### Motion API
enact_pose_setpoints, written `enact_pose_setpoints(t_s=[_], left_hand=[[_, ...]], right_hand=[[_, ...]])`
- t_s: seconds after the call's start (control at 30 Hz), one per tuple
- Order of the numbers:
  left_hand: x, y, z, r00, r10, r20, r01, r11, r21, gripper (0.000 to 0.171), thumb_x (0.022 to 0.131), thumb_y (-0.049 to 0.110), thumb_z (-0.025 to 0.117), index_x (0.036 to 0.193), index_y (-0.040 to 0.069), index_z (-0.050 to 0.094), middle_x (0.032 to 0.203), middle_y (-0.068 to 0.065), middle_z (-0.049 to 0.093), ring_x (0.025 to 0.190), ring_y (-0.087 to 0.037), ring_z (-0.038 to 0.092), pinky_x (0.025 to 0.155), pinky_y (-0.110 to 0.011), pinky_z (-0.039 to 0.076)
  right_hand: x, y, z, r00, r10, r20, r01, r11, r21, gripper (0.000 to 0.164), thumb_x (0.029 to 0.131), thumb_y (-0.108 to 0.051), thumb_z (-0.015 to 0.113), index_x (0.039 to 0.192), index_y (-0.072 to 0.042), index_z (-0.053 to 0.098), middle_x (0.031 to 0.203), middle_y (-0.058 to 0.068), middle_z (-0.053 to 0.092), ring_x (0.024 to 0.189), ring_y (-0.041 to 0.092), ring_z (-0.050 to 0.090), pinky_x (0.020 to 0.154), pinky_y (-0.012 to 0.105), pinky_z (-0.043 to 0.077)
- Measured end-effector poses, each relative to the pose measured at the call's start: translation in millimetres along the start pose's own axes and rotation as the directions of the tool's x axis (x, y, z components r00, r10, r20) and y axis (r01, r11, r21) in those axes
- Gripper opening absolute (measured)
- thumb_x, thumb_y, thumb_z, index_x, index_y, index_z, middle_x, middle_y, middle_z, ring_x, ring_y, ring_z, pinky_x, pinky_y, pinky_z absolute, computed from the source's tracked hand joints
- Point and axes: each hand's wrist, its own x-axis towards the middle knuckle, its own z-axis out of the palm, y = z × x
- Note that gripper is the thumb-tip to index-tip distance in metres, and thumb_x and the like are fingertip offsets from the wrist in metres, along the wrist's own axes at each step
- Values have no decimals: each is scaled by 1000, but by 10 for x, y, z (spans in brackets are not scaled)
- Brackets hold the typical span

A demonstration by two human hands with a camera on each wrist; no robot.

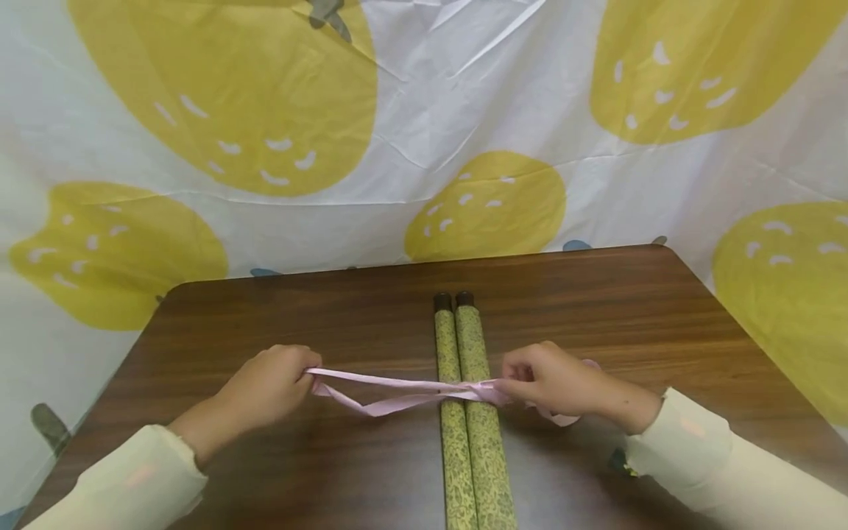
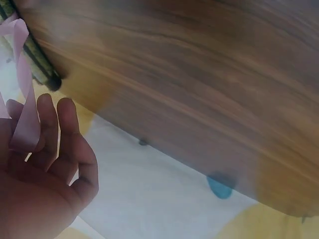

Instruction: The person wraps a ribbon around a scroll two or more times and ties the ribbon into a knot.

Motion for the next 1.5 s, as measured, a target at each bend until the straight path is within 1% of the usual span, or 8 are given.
enact_pose_setpoints(t_s=[0.17, 0.37, 0.5, 0.7, 0.97, 1.1, 1.33, 1.5], left_hand=[[-107, -157, -47, 999, -38, 28, 36, 996, 88, 23, 77, 7, 60, 59, 20, 53, 57, 5, 48, 53, -14, 42, 45, -33, 36], [-265, -375, -161, 997, -62, 49, 52, 982, 181, 19, 77, 10, 64, 62, 19, 56, 57, 5, 51, 50, -14, 42, 43, -36, 38], [-352, -521, -228, 994, -92, 57, 77, 971, 227, 17, 77, 12, 67, 64, 18, 57, 58, 5, 53, 50, -15, 44, 43, -39, 39], [-438, -672, -170, 989, -109, 104, 74, 953, 294, 16, 75, 13, 67, 64, 16, 56, 59, 2, 59, 51, -19, 52, 46, -46, 45], [-489, -682, -73, 972, -165, 167, 91, 920, 380, 12, 73, 15, 63, 66, 12, 54, 67, -10, 65, 59, -35, 60, 53, -54, 50], [-481, -663, -62, 952, -222, 209, 132, 918, 374, 8, 76, 12, 56, 69, 9, 56, 72, -15, 67, 64, -39, 62, 51, -57, 49], [-490, -654, -74, 918, -299, 262, 186, 905, 383, 9, 79, 11, 53, 72, 9, 58, 78, -16, 69, 69, -40, 62, 51, -58, 49], [-524, -622, -22, 923, -287, 256, 179, 910, 373, 12, 79, 9, 54, 67, 10, 57, 74, -15, 68, 64, -38, 62, 48, -57, 48]], right_hand=[[-28, 6, -26, 1000, 12, 23, -12, 1000, 12, 24, 90, -24, 62, 69, -14, 60, 51, 3, 57, 34, 3, 47, 37, 18, 42], [-50, 20, -38, 1000, 7, 6, -7, 999, -36, 23, 89, -24, 63, 68, -14, 60, 51, -7, 51, 38, 1, 45, 37, 17, 38], [-77, 36, -43, 999, 33, 14, -33, 999, -6, 25, 89, -23, 63, 68, -11, 60, 50, -7, 50, 34, 1, 45, 34, 14, 36], [-104, 70, -59, 999, 43, 25, -43, 999, 4, 27, 90, -23, 62, 67, -10, 58, 47, -8, 47, 32, -2, 38, 33, 12, 31], [-165, 124, -97, 999, 47, 23, -46, 999, -24, 33, 91, -23, 61, 60, -15, 53, 45, -9, 45, 31, -2, 37, 31, 12, 29], [-174, 140, -102, 999, 29, 27, -26, 997, -71, 32, 91, -21, 61, 60, -14, 57, 47, -10, 45, 34, -3, 37, 33, 12, 28], [-174, 154, -73, 999, 30, 40, -28, 998, -50, 31, 91, -19, 61, 62, -10, 57, 48, -7, 49, 32, -3, 38, 32, 11, 28], [-172, 156, -42, 997, 60, 55, -58, 998, -23, 30, 91, -21, 61, 62, -11, 58, 50, -3, 56, 31, -3, 39, 31, 11, 28]])
